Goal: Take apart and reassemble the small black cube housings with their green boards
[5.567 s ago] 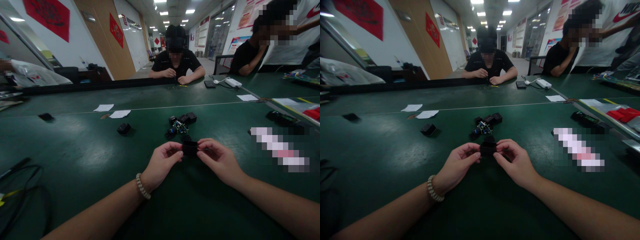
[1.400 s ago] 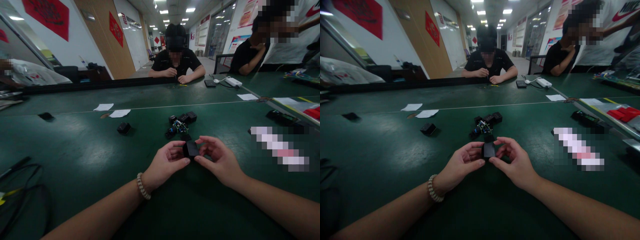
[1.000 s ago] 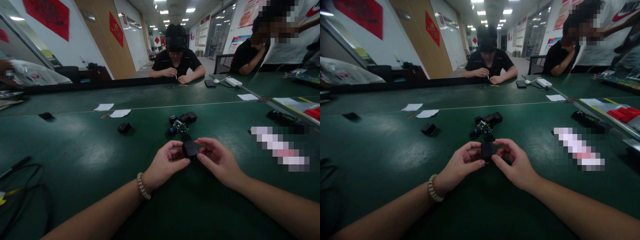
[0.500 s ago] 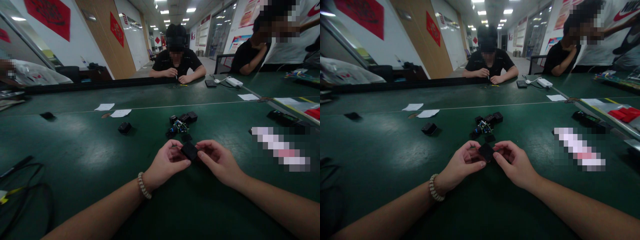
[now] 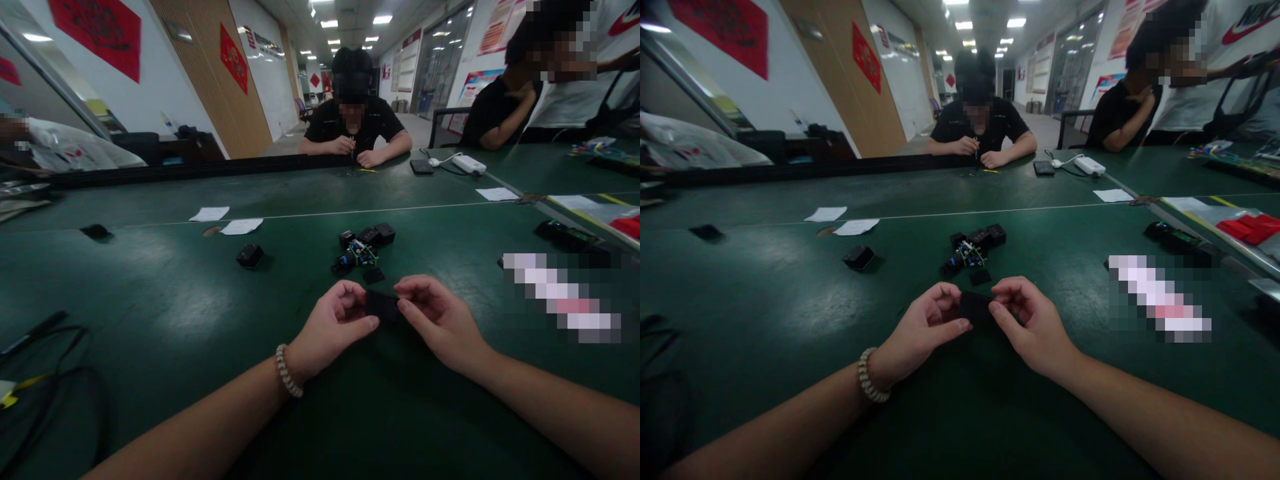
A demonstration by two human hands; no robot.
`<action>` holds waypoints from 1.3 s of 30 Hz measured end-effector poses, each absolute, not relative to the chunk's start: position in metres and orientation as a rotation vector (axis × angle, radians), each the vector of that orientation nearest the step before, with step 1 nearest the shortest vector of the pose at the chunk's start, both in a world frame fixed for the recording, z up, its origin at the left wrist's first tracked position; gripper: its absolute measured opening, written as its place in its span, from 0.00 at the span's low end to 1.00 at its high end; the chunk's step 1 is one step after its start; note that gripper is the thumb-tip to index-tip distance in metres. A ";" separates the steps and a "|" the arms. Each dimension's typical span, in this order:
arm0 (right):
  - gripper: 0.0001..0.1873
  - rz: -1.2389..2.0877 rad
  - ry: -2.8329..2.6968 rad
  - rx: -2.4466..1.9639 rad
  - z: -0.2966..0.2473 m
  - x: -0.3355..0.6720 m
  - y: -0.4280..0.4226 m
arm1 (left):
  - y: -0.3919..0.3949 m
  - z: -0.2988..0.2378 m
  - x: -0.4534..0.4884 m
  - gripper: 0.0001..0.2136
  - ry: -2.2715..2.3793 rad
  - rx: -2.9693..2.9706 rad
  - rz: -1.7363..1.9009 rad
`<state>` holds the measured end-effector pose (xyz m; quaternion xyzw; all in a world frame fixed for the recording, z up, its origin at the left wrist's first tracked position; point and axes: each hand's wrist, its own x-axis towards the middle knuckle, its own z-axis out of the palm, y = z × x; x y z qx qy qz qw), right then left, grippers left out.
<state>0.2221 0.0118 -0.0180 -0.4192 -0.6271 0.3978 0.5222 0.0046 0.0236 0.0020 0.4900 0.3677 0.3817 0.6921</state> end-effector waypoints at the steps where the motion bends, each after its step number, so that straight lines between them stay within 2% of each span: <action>1: 0.09 0.945 -1.501 -1.003 -0.018 0.222 0.012 | 0.024 0.002 0.005 0.21 0.817 1.081 0.853; 6: 0.08 0.961 -1.487 -1.029 -0.017 0.222 0.012 | 0.024 0.002 0.004 0.26 0.805 1.082 0.835; 39: 0.05 0.920 -1.537 -1.093 -0.013 0.223 0.010 | 0.026 -0.001 0.001 0.24 0.830 1.152 0.813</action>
